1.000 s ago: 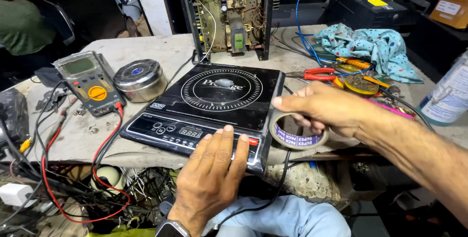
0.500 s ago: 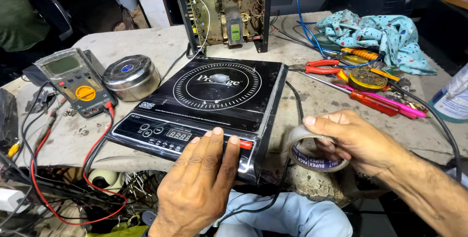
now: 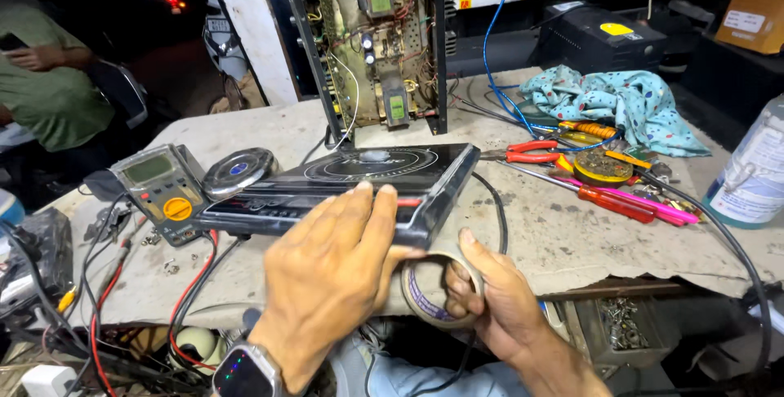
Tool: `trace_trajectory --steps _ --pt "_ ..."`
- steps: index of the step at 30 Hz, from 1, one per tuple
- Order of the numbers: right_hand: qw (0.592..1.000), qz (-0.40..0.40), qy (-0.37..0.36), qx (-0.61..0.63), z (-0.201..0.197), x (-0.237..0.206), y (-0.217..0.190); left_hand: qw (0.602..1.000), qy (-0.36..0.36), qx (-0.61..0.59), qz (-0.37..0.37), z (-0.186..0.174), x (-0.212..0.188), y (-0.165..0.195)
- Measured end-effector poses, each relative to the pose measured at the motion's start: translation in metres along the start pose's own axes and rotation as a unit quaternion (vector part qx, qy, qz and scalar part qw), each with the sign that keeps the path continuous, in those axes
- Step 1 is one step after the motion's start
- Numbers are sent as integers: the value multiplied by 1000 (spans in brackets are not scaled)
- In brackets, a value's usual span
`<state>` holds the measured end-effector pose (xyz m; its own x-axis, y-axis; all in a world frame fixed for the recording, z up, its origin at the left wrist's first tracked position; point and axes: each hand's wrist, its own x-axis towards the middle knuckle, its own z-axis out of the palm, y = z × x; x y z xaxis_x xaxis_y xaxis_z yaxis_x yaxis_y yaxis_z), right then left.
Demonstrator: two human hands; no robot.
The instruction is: The person repairs an induction cooktop at a workbench. They press the control panel buttons, mark the glass surface with a pencil, apply tape around the edge, flip the unit over to work on its underside with a screwdriver, then reposition it and press the controls again.
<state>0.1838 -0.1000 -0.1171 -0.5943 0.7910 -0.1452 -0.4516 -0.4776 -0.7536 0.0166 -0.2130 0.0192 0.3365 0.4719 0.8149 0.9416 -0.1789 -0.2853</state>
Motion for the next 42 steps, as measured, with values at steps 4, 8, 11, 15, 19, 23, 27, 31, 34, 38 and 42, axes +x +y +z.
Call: trace_trajectory --steps 4,8,11,15,19,23,27,31,34,38,42 --pt "988 -70 -70 118 27 15 -22 997 -60 -23 -51 8 44 -2" --pt "976 -126 -59 170 43 22 -44 997 -67 -11 -42 13 94 -6" --pt "966 -131 -46 218 48 27 -48 999 -41 -24 -6 17 129 -7" --pt "945 -138 -60 291 48 39 -43 997 -75 -21 19 35 155 1" --pt "934 -210 -31 288 47 38 -22 994 -106 -16 21 54 162 -1" --pt "943 -167 -29 286 68 30 39 996 -83 -11 17 65 172 -6" --pt "904 -250 -152 312 93 57 88 996 -88 -25 17 78 175 2" --pt "947 -145 -79 274 110 94 104 996 -70 -41 20 92 175 4" --pt "968 -78 -113 209 122 112 119 999 -45 -25 10 102 181 2" --pt "974 -12 -175 144 139 136 151 999 -28 -17 8 115 191 -1" --pt "973 10 -196 119 141 155 170 1000 -24 -14 -5 130 199 -6"
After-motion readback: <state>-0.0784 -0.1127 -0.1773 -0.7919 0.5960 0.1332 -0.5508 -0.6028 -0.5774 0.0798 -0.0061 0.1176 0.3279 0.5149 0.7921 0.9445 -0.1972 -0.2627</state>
